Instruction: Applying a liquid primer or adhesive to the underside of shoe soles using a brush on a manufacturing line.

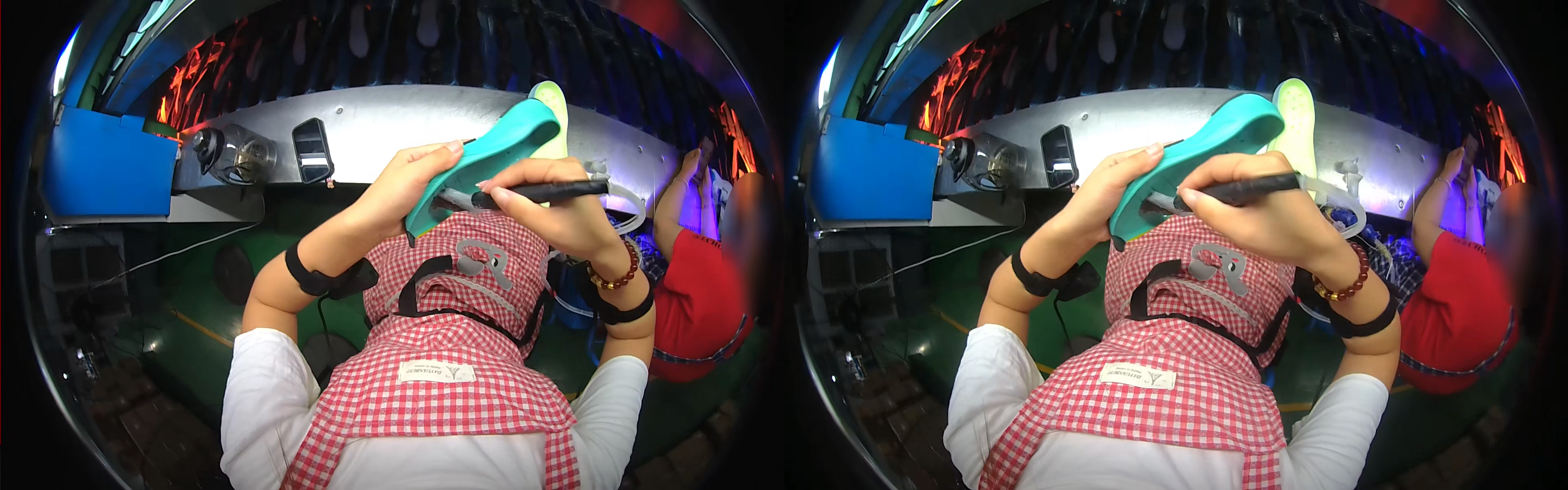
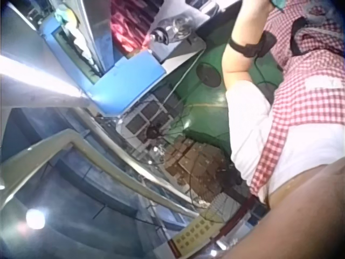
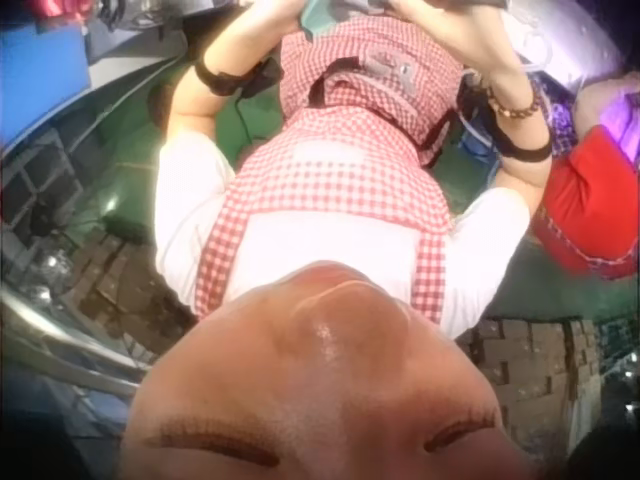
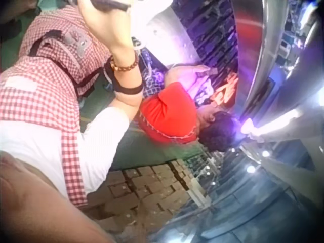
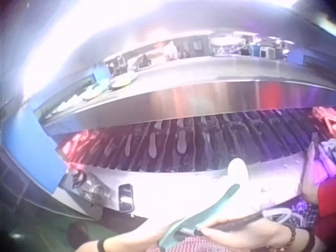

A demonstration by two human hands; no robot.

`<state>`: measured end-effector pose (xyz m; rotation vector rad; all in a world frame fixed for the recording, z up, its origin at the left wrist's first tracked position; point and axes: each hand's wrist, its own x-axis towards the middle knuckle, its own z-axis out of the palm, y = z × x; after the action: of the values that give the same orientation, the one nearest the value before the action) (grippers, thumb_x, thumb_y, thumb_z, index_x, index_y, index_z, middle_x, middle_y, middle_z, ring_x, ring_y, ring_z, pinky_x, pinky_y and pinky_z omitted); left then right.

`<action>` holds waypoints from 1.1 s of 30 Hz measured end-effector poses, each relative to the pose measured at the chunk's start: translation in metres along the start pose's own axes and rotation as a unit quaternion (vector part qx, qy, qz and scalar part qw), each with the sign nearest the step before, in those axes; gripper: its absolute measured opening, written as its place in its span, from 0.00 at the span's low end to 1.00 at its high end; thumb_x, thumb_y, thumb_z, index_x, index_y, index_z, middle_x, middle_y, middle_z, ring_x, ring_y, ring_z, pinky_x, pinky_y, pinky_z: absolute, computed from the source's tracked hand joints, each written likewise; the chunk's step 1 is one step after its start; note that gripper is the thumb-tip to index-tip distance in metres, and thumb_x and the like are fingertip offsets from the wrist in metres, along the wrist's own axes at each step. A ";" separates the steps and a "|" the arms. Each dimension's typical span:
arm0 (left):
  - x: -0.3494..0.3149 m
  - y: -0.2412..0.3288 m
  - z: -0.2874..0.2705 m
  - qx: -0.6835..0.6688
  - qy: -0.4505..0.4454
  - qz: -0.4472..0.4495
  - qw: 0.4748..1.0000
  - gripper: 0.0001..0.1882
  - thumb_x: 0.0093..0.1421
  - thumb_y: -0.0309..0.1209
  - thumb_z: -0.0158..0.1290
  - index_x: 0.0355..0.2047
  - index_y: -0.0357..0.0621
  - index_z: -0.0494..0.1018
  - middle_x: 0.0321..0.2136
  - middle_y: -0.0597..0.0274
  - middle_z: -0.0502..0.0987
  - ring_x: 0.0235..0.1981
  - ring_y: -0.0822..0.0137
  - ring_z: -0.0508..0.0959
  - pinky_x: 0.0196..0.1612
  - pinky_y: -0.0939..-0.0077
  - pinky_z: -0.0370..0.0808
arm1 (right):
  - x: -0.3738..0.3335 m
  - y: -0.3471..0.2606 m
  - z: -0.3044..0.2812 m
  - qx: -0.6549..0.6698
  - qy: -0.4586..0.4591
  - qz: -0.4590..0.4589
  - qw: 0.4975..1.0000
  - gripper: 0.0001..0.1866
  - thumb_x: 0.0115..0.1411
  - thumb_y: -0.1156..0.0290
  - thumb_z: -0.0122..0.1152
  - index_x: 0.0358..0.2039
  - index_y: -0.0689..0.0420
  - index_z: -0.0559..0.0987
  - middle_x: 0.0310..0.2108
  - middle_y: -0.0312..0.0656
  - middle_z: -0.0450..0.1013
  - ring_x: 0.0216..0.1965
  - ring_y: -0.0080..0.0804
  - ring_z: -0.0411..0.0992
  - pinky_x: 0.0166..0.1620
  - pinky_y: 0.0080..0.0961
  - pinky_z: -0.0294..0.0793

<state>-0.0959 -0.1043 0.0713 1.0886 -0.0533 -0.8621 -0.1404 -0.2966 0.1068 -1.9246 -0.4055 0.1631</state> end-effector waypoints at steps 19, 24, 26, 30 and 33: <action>0.006 -0.019 -0.017 -0.152 0.042 0.059 0.986 0.21 0.62 0.39 0.35 0.50 0.36 0.62 0.39 0.51 0.73 0.36 0.63 0.76 0.40 0.69 0.74 | 0.011 0.029 -0.005 0.073 0.210 0.011 0.975 0.09 0.53 0.76 0.56 0.36 0.64 0.76 0.29 0.40 0.74 0.30 0.21 0.72 0.34 0.14 0.70; 0.015 -0.032 0.001 -0.246 0.061 0.064 0.965 0.21 0.62 0.39 0.34 0.48 0.36 0.62 0.41 0.50 0.72 0.39 0.60 0.75 0.44 0.65 0.73 | 0.032 0.065 0.016 -0.117 0.234 -0.142 0.955 0.11 0.51 0.74 0.58 0.36 0.63 0.76 0.34 0.51 0.74 0.34 0.38 0.73 0.40 0.26 0.70; 0.021 -0.033 0.002 -0.256 0.067 0.069 0.962 0.19 0.62 0.38 0.37 0.49 0.39 0.61 0.42 0.53 0.71 0.42 0.63 0.73 0.45 0.66 0.72 | 0.032 0.066 0.034 -0.182 0.238 -0.155 0.941 0.15 0.48 0.73 0.59 0.37 0.66 0.76 0.35 0.56 0.72 0.35 0.45 0.72 0.41 0.30 0.70; 0.021 -0.032 -0.004 -0.259 0.031 0.064 0.963 0.20 0.59 0.37 0.42 0.49 0.40 0.60 0.42 0.55 0.70 0.42 0.63 0.73 0.46 0.66 0.72 | 0.029 0.055 0.040 -0.238 0.228 -0.188 0.925 0.18 0.45 0.72 0.59 0.36 0.68 0.75 0.35 0.59 0.72 0.34 0.46 0.72 0.40 0.31 0.71; 0.025 -0.039 -0.016 -0.265 0.004 0.037 0.964 0.20 0.59 0.37 0.43 0.48 0.39 0.61 0.41 0.55 0.70 0.41 0.63 0.74 0.45 0.68 0.73 | 0.025 0.053 0.044 -0.238 0.211 -0.197 0.927 0.18 0.43 0.73 0.58 0.37 0.68 0.75 0.36 0.60 0.71 0.32 0.47 0.71 0.38 0.32 0.71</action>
<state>-0.0946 -0.1156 0.0237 0.5822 0.1374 -0.7461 -0.1193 -0.2665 0.0426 -2.2261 -0.5635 -0.6598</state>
